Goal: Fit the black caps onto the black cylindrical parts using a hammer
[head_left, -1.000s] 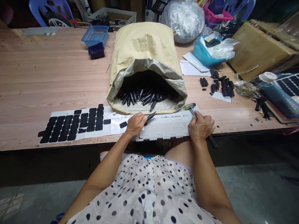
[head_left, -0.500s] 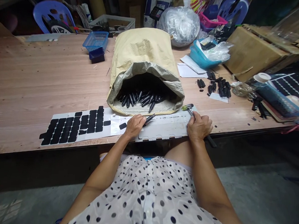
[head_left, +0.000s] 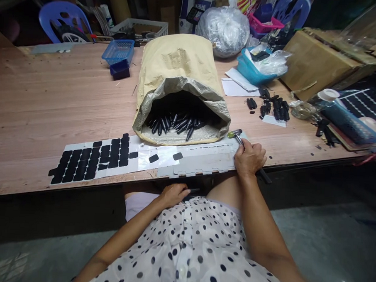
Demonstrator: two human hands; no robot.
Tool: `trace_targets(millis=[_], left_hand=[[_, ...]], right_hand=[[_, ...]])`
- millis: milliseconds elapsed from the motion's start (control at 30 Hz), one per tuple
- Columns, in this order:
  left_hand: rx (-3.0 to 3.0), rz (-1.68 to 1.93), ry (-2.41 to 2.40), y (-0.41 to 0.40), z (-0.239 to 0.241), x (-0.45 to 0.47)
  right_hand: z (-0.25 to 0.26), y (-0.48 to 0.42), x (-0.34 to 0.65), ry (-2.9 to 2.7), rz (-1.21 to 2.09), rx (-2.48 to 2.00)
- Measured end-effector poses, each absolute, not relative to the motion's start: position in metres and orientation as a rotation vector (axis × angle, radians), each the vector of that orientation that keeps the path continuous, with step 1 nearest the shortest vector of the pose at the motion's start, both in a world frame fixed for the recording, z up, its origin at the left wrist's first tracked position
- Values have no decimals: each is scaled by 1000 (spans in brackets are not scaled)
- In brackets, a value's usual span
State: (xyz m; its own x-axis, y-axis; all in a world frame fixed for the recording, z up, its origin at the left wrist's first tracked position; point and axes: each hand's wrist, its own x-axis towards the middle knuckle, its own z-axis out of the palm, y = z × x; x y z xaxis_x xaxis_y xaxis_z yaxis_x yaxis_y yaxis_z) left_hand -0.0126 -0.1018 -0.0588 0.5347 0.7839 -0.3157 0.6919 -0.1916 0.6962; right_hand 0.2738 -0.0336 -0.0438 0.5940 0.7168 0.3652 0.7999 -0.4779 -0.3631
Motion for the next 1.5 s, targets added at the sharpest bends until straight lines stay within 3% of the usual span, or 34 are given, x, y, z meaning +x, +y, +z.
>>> trace_targets(millis=[133,300,400,500,633,1033,1500], left_hand=[[1924,160,1202,-97,-58,-12],[1809,194,855,-72,4,5],[1855,444,1167,-30,24,21],[1950,634,1615,16,18,36],[1951,586,1821,50,0,45],[2122,685,1391,7,-20,-9],[2085,691,1360,6,-30,-10]], right_hand=[[-46,-33,274,-1213,-262,-2309],[-49,-33,275,-1224,-304,-2315],[-48,-33,274,-1233,-262,-2323],[-46,-33,272,-1219,-250,-2319],[-43,-33,269,-1210,-252,-2319],[-43,-34,268,-1197,-240,-2352],[-48,-38,277,-1185,-223,-2234]])
